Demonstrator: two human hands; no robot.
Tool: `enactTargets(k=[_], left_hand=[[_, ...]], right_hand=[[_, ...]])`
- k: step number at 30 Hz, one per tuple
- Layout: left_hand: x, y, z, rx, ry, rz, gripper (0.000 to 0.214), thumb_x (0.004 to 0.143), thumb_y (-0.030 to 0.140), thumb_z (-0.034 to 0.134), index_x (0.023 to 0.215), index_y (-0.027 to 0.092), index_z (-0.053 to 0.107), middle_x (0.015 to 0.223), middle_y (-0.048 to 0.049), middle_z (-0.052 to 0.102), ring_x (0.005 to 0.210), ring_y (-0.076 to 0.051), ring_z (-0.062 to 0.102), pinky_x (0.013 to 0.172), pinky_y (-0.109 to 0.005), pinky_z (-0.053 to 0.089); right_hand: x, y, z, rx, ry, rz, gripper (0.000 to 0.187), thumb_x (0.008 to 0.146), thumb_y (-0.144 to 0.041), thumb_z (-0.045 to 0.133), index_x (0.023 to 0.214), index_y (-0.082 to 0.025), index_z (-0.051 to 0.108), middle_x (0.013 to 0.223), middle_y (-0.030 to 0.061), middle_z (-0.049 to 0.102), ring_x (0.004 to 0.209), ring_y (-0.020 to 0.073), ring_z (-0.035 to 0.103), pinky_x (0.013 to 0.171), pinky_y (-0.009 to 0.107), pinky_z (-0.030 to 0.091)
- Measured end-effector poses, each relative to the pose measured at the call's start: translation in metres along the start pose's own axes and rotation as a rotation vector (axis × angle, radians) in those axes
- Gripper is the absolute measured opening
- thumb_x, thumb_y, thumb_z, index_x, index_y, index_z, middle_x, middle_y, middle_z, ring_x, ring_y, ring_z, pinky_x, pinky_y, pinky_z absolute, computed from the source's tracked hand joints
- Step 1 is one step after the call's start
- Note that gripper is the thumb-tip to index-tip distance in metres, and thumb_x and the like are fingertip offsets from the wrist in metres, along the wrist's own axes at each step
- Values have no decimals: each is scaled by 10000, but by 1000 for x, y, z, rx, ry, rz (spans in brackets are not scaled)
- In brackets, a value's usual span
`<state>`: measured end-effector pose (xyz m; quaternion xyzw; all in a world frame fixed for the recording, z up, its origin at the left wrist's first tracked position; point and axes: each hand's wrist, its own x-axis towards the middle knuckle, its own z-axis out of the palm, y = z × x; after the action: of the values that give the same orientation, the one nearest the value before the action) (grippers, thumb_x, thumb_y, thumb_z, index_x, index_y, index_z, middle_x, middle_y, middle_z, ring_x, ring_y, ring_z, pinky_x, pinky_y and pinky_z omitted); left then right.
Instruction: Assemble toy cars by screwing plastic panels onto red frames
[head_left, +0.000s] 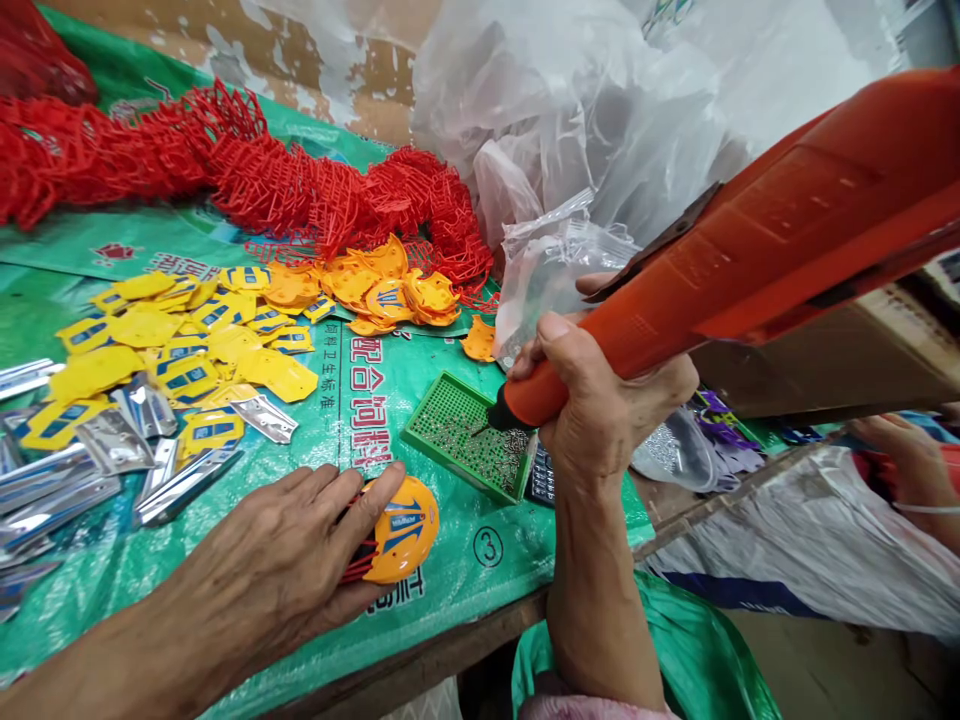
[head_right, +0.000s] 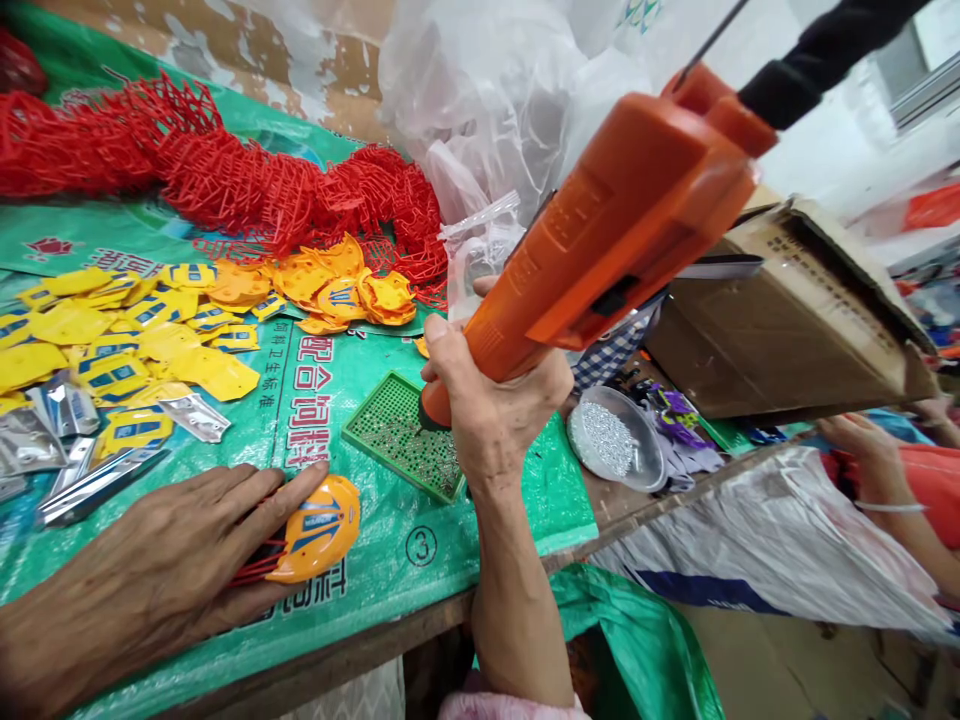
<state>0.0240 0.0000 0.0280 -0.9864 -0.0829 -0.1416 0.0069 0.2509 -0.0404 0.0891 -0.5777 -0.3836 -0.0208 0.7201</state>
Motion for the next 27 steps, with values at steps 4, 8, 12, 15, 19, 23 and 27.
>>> enactTargets(k=[4, 8, 12, 15, 19, 23, 27], left_hand=[[-2, 0, 0, -40, -27, -19, 484, 964, 367, 547, 1370, 105, 504, 1010, -113, 695, 852, -266, 676, 702, -365, 563], [-5, 0, 1, -58, -62, -45, 495, 974, 381, 534, 1399, 132, 485, 1065, -124, 690, 897, -263, 670, 744, -362, 558], [-5, -1, 2, -62, -72, -29, 519, 982, 409, 524, 1419, 136, 459, 1029, -114, 688, 866, -269, 664, 723, -378, 558], [-2, -2, 3, -57, -62, -16, 519, 972, 423, 541, 1386, 113, 486, 938, -100, 681, 784, -277, 656, 669, -402, 552], [-3, -1, 7, -65, -42, -21, 535, 971, 430, 551, 1395, 118, 461, 947, -91, 661, 799, -271, 647, 679, -394, 539], [-5, 0, 9, -35, 7, -18, 528, 996, 426, 505, 1398, 93, 427, 930, -92, 648, 804, -275, 642, 684, -399, 540], [-7, -3, 8, -19, -26, 29, 591, 1000, 436, 504, 1457, 81, 380, 997, -115, 659, 863, -277, 647, 731, -393, 560]], right_hand=[[-5, -1, 1, -126, 12, -12, 285, 720, -444, 809, 761, -209, 653, 576, -58, 629, 438, 150, 607, 474, 316, 547], [-7, -2, 3, -146, 1, -32, 268, 749, -422, 797, 714, -225, 619, 579, -56, 636, 378, 126, 541, 417, 299, 496], [-6, -4, 5, -123, 34, -49, 322, 724, -375, 816, 973, -250, 653, 580, -78, 635, 385, 155, 567, 409, 313, 494], [-6, -7, 6, -96, 21, -25, 345, 715, -361, 816, 992, -248, 645, 541, -99, 595, 341, 139, 519, 453, 335, 534], [-6, -8, 7, -98, 20, -4, 334, 726, -361, 797, 992, -241, 634, 548, -93, 589, 382, 145, 560, 474, 327, 547], [-3, -3, 5, -126, 24, -23, 369, 710, -409, 811, 997, -243, 649, 572, -80, 618, 443, 176, 629, 473, 336, 548], [-1, 2, 3, -117, 22, -19, 291, 710, -389, 809, 909, -244, 654, 550, -88, 606, 424, 169, 623, 451, 323, 540]])
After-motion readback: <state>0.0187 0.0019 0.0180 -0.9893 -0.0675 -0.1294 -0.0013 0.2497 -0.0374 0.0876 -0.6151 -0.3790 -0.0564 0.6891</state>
